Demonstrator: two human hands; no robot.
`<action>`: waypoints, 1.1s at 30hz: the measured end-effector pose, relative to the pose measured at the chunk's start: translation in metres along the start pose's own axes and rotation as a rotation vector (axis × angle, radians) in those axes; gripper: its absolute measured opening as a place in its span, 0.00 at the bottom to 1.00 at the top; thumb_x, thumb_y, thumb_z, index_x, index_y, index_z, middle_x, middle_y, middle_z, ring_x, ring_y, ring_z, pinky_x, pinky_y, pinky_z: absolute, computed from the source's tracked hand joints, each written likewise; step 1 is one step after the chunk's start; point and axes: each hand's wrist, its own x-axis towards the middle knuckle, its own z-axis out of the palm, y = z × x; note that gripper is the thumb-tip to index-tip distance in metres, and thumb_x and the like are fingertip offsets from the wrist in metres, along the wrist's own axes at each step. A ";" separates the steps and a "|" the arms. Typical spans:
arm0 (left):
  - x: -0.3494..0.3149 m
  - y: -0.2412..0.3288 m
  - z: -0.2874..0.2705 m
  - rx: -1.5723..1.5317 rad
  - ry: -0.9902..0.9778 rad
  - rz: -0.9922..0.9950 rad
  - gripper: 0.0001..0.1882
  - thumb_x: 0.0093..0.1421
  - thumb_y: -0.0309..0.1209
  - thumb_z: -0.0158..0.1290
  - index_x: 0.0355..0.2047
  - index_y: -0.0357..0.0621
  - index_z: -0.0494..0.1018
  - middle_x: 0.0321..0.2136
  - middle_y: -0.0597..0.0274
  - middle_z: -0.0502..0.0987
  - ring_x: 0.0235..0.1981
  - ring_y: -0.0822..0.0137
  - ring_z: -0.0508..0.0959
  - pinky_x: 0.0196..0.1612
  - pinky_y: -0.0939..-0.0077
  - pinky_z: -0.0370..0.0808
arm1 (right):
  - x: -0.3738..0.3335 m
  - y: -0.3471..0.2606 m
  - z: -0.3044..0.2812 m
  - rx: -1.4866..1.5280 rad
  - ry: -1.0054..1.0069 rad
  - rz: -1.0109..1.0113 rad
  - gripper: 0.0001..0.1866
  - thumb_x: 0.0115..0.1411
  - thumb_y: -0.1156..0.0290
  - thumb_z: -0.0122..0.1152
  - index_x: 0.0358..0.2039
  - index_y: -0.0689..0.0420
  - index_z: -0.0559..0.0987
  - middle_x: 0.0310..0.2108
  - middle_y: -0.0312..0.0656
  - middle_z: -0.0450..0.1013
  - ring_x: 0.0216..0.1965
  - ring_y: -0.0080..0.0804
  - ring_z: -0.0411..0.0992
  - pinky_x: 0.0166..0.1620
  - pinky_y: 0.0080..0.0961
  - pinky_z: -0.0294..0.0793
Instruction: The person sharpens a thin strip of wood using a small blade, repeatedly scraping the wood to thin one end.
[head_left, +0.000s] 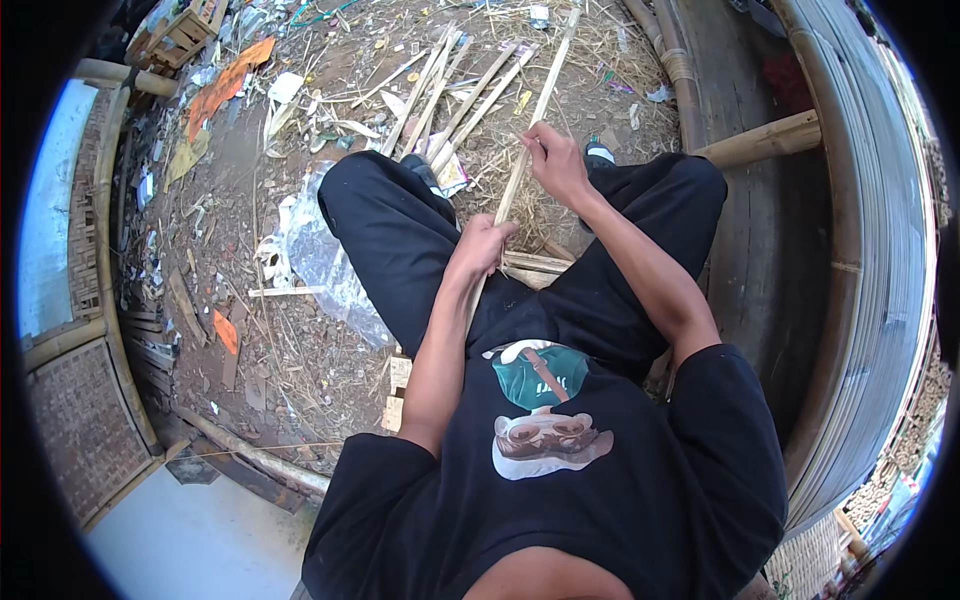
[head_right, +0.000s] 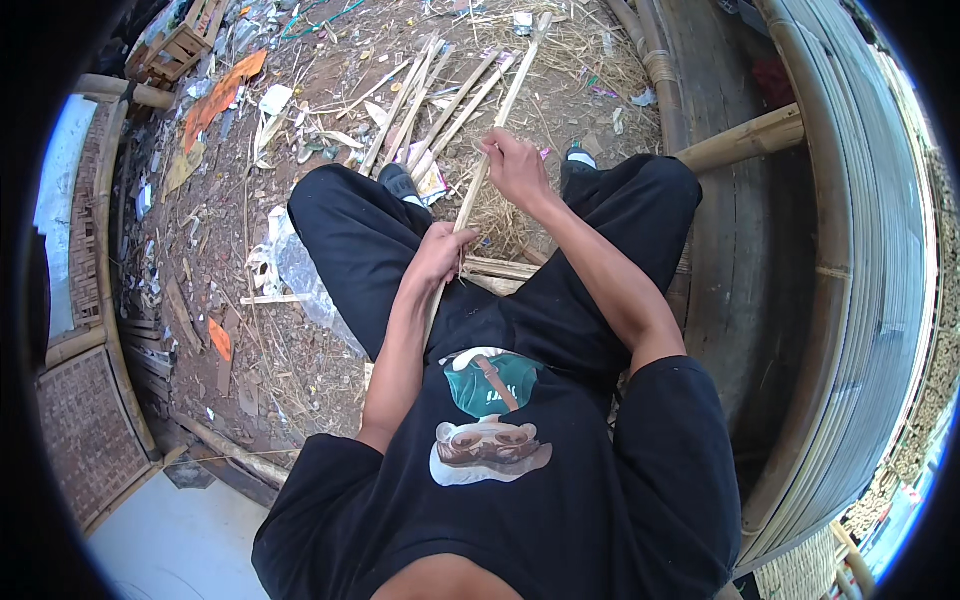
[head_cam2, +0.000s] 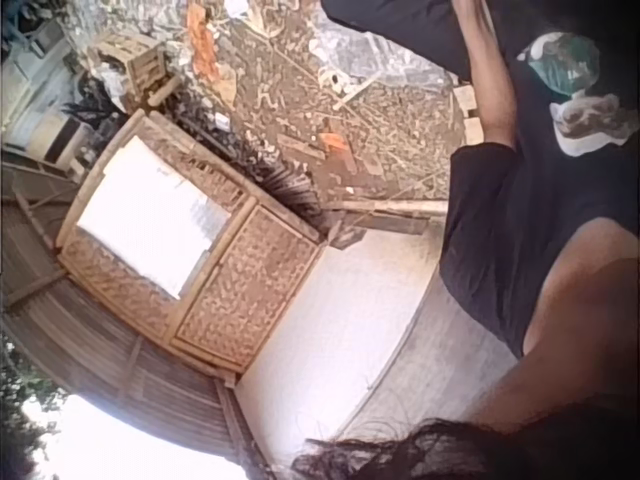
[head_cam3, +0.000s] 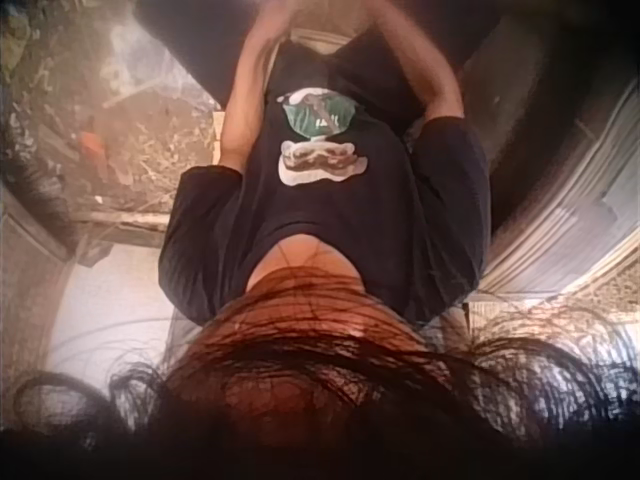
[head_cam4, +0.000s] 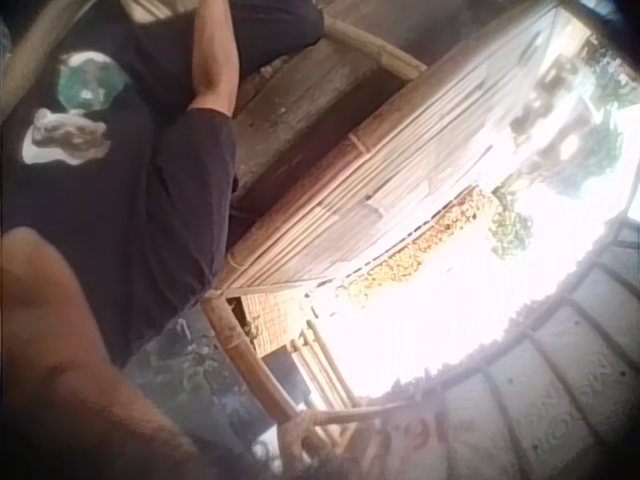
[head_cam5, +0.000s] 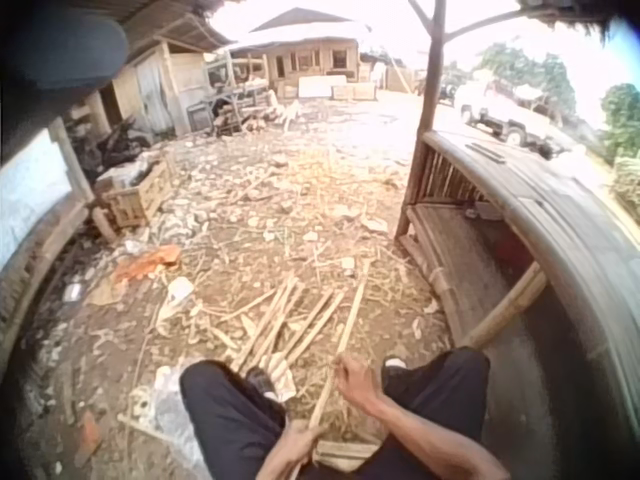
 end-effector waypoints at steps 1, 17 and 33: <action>0.000 0.000 0.000 -0.003 0.001 -0.001 0.16 0.60 0.35 0.51 0.19 0.39 0.67 0.07 0.68 0.63 0.03 0.74 0.62 0.07 0.77 0.57 | -0.002 -0.003 -0.003 0.000 -0.003 0.000 0.03 0.59 0.73 0.55 0.32 0.58 0.74 0.17 0.53 0.71 0.23 0.54 0.73 0.26 0.43 0.69; -0.008 0.000 -0.016 -0.092 0.065 0.042 0.18 0.61 0.38 0.53 0.19 0.41 0.69 0.07 0.71 0.63 0.04 0.78 0.60 0.07 0.81 0.54 | -0.030 0.001 -0.035 0.015 -0.154 0.301 0.08 0.57 0.69 0.61 0.34 0.60 0.76 0.25 0.53 0.75 0.28 0.45 0.76 0.31 0.34 0.71; -0.011 0.003 -0.015 -0.150 0.000 0.024 0.18 0.64 0.42 0.51 0.23 0.42 0.69 0.13 0.70 0.66 0.06 0.80 0.62 0.08 0.86 0.57 | -0.032 0.032 -0.014 -0.060 -0.314 0.360 0.17 0.56 0.70 0.59 0.48 0.53 0.78 0.41 0.56 0.75 0.42 0.54 0.74 0.46 0.40 0.73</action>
